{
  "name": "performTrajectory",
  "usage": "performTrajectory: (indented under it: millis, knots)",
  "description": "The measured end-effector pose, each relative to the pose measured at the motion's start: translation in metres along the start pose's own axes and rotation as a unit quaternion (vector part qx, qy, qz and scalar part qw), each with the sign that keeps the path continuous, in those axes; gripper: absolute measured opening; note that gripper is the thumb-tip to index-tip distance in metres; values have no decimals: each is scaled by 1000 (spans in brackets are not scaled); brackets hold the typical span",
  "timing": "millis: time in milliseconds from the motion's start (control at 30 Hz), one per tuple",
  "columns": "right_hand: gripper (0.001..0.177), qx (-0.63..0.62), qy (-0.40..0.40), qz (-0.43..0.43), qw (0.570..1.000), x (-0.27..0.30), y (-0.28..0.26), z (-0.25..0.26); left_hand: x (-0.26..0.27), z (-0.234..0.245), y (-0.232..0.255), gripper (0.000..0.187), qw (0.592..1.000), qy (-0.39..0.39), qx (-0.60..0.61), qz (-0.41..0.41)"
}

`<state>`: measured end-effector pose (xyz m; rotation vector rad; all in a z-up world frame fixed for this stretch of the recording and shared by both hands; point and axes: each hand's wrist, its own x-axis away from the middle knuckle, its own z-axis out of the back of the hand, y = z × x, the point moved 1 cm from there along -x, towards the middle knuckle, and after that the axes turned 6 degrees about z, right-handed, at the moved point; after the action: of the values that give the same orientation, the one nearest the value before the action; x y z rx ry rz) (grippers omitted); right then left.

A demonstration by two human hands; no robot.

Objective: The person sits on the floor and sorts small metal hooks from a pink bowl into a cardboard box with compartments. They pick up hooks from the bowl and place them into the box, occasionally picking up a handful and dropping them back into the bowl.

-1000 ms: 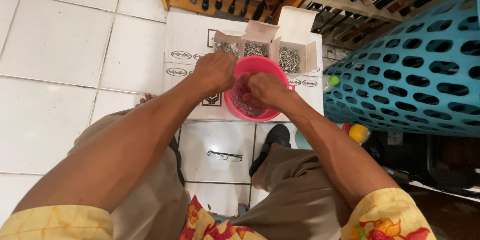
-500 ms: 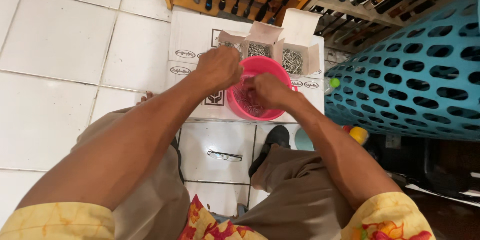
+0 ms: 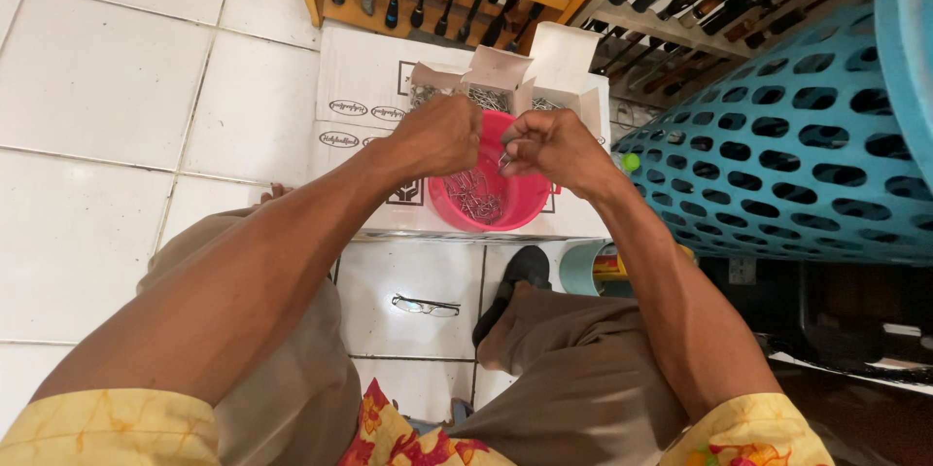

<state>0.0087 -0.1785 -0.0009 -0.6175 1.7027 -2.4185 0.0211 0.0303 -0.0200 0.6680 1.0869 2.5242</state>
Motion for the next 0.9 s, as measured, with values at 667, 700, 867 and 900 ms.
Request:
performTrajectory:
  millis: [667, 700, 867, 900]
  knots:
    - [19, -50, 61, 47, 996, 6, 11, 2, -12, -14, 8, 19, 996, -11, 86, -23]
    - [19, -31, 58, 53, 996, 6, 12, 2, -18, -18, 4, 17, 996, -5, 85, -22]
    - [19, -19, 46, 45, 998, 11, 8, -10, -12, -13, 11, 15, 995, 2, 99, -17]
    - [17, -27, 40, 41, 998, 9, 14, -12, -5, -7, 18, 15, 995, 0, 101, -14]
